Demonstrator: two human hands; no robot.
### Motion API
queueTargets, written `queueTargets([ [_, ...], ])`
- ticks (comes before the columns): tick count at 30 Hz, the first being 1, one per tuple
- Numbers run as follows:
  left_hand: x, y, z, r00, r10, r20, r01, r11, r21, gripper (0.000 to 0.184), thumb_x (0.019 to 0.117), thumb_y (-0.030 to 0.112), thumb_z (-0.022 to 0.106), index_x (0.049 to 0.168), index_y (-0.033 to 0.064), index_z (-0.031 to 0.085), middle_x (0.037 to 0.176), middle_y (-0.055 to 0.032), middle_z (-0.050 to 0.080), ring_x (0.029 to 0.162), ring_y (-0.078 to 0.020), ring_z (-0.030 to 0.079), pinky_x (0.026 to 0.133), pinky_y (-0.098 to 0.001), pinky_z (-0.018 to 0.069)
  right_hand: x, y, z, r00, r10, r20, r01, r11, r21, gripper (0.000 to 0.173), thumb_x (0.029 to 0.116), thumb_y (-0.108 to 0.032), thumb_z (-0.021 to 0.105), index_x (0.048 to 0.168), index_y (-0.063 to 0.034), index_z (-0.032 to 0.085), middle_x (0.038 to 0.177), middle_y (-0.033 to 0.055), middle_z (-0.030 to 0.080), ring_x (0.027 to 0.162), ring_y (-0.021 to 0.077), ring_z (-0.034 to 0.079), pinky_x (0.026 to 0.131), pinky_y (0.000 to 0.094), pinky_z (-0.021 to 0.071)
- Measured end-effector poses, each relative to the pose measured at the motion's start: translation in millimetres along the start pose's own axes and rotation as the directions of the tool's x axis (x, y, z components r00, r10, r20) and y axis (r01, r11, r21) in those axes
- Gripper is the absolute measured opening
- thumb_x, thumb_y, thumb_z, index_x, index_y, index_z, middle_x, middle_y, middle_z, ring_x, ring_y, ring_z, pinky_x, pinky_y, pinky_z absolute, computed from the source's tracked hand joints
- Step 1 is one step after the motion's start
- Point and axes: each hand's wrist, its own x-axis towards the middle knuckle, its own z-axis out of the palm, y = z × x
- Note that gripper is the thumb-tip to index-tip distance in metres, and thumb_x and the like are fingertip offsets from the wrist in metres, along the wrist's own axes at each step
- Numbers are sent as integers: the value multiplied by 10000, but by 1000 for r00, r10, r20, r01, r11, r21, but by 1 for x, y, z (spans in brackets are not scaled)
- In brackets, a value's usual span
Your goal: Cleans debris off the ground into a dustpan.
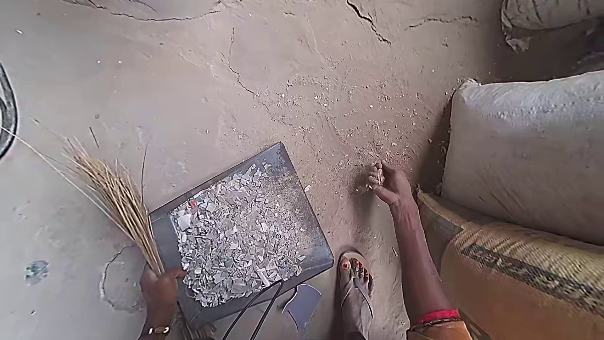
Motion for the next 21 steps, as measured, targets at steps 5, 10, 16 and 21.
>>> queueTargets([
  [5, 4, -3, 1, 1000, 14, -17, -14, 1000, -28, 797, 632, -22, 608, 1397, -131, 410, 1288, -300, 523, 1049, -258, 552, 910, -430, 472, -19, 12, 14, 996, -79, -46, 81, 996, 45, 300, 1106, -276, 350, 923, -106, 518, 733, 37, 585, 590, 133, 606, 527, 260, 548],
  [10, 3, 2, 4, 1000, 8, -13, -8, 1000, -27, 780, 652, -62, 597, 1400, -147, 393, 1343, -329, 486, 1109, -282, 531, 974, -435, 443, -18, 21, 20, 995, -68, -70, 67, 998, -7, 280, 1105, -262, 354, 928, -105, 504, 744, 46, 563, 580, 137, 573, 527, 259, 524],
  [16, -1, 1, 0, 1000, 3, -5, -3, 999, -34, 794, 654, -73, 589, 1420, -130, 389, 1353, -316, 490, 1105, -265, 537, 967, -422, 450, -15, 27, 11, 982, -129, -135, 135, 990, 32, 295, 1112, -300, 328, 965, -121, 510, 789, 45, 571, 632, 144, 589, 566, 278, 527],
  [21, -2, -1, 0, 1000, 7, 17, -6, 999, -47, 853, 658, -29, 599, 1466, -120, 341, 1401, -310, 471, 1161, -267, 538, 999, -418, 449, -60, 88, 31, 980, -3, 197, 98, 874, -476, 414, 1138, -194, 283, 913, -11, 579, 728, 30, 625, 597, 97, 604, 565, 239, 521],
])
